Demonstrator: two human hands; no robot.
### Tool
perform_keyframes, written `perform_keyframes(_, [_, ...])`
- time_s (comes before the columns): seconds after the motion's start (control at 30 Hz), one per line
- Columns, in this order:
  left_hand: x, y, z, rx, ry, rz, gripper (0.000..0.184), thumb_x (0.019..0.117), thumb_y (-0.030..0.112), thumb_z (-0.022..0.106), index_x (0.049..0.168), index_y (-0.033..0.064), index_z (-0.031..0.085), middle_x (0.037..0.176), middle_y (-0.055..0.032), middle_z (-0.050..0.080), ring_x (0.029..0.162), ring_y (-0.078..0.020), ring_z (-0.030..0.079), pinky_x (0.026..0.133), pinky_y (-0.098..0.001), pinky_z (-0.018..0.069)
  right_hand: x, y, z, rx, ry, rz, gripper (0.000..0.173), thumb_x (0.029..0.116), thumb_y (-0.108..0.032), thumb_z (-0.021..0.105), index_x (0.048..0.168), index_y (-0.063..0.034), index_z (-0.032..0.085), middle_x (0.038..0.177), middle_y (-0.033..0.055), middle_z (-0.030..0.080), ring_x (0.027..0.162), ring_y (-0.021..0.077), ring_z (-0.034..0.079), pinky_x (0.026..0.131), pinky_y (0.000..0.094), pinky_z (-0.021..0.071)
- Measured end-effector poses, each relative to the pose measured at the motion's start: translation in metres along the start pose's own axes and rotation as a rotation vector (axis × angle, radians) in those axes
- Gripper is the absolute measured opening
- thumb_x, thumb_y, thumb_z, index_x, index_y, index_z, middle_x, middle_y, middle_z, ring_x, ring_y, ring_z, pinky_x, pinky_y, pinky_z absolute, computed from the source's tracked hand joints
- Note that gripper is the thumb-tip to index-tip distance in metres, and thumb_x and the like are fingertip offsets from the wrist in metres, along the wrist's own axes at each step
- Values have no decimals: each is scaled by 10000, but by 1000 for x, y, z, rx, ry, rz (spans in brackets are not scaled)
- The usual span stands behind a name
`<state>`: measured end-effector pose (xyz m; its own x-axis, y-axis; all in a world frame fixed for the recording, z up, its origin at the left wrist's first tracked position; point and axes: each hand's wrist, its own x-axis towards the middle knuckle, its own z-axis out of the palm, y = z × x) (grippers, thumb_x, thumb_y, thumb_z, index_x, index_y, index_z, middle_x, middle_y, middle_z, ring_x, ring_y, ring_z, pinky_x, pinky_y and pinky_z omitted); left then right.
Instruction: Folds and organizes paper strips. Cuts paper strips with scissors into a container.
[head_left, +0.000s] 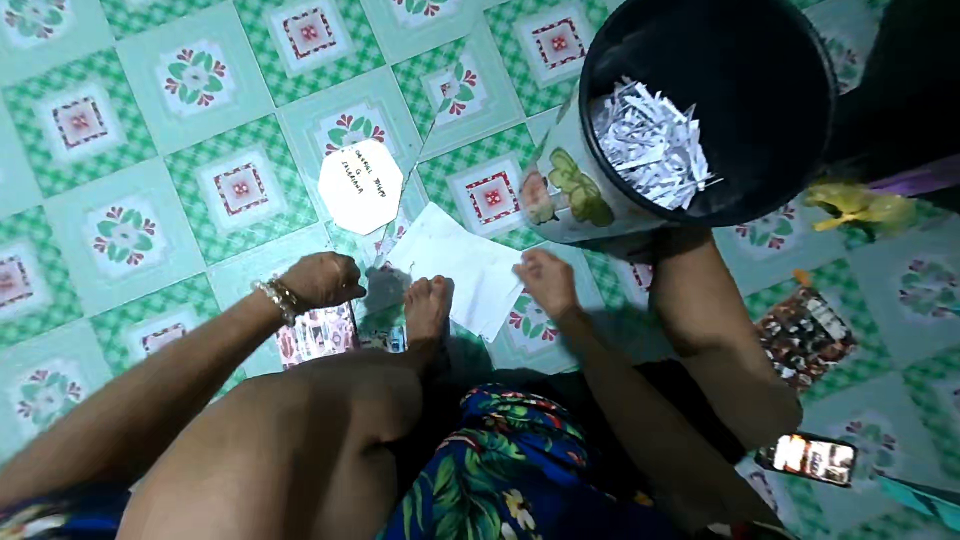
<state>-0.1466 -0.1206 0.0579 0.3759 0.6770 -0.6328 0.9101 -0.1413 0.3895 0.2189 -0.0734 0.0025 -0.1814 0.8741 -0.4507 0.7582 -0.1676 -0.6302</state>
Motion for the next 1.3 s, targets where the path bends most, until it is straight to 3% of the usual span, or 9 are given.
perform_keyframes(0.2, [25,-2,45,-216,169,26,224,1017,83,610,1000,-111,720,1017,-285,704,1004,-458,684,930,-618,496,-1,17,47,-249,-40,158,773,889,-251,810,1510,-9,417,1522,292,419,1363,526,425,1004,725,368])
perform_keyframes(0.43, [48,18,44,-279,166,1,234,1021,92,600,1054,-109,717,1065,-293,703,1039,-462,680,961,-613,487,21,30,30,-320,18,17,359,1055,-205,567,1324,25,628,1341,273,609,1273,479,541,992,709,366])
perform_keyframes(0.6, [61,22,32,-295,345,-37,249,1005,68,608,1175,-94,693,1262,-306,642,1206,-476,611,1044,-610,453,25,33,25,-264,162,-183,319,1073,-196,515,1239,-1,705,1423,238,567,1258,485,553,965,710,399])
perform_keyframes(0.8, [91,63,16,-171,636,153,716,821,167,837,1447,-6,536,1480,-275,508,1366,-491,479,1065,-717,352,11,-12,19,17,278,-585,200,971,26,587,1101,89,726,1201,283,680,1095,466,663,953,591,512])
perform_keyframes(0.93, [99,65,4,-18,777,276,164,912,57,689,1043,-16,755,1047,-221,739,1088,-480,675,1049,-816,244,9,-29,7,116,391,-794,180,953,25,594,1003,55,764,1045,202,755,1035,378,707,972,507,508])
perform_keyframes(1.0, [95,61,-4,67,937,295,140,943,44,623,936,-8,753,913,-189,746,937,-431,720,1046,-793,273,11,-27,-1,110,485,-874,162,957,4,610,981,48,764,1006,184,761,1009,349,711,978,459,512])
perform_keyframes(1.13, [87,70,-23,68,1083,285,143,940,108,649,989,13,744,975,-181,747,951,-386,718,1057,-704,335,13,-26,-9,165,337,-730,565,907,-255,738,1295,120,573,1320,290,615,1251,403,587,1064,510,449])
perform_keyframes(1.2, [89,69,-21,-58,866,230,379,917,200,728,1225,-16,679,1264,-255,660,1188,-458,627,1060,-725,338,23,-28,-3,202,200,-474,857,846,-274,803,1478,116,377,1430,329,501,1302,438,522,1072,559,430])
perform_keyframes(1.3, [100,57,-10,-206,534,107,736,893,295,782,1490,-8,476,1465,-289,513,1348,-499,490,1063,-728,342,41,-26,9,195,-61,-210,919,869,-207,809,1554,72,263,1404,324,533,1280,465,542,1054,604,439])
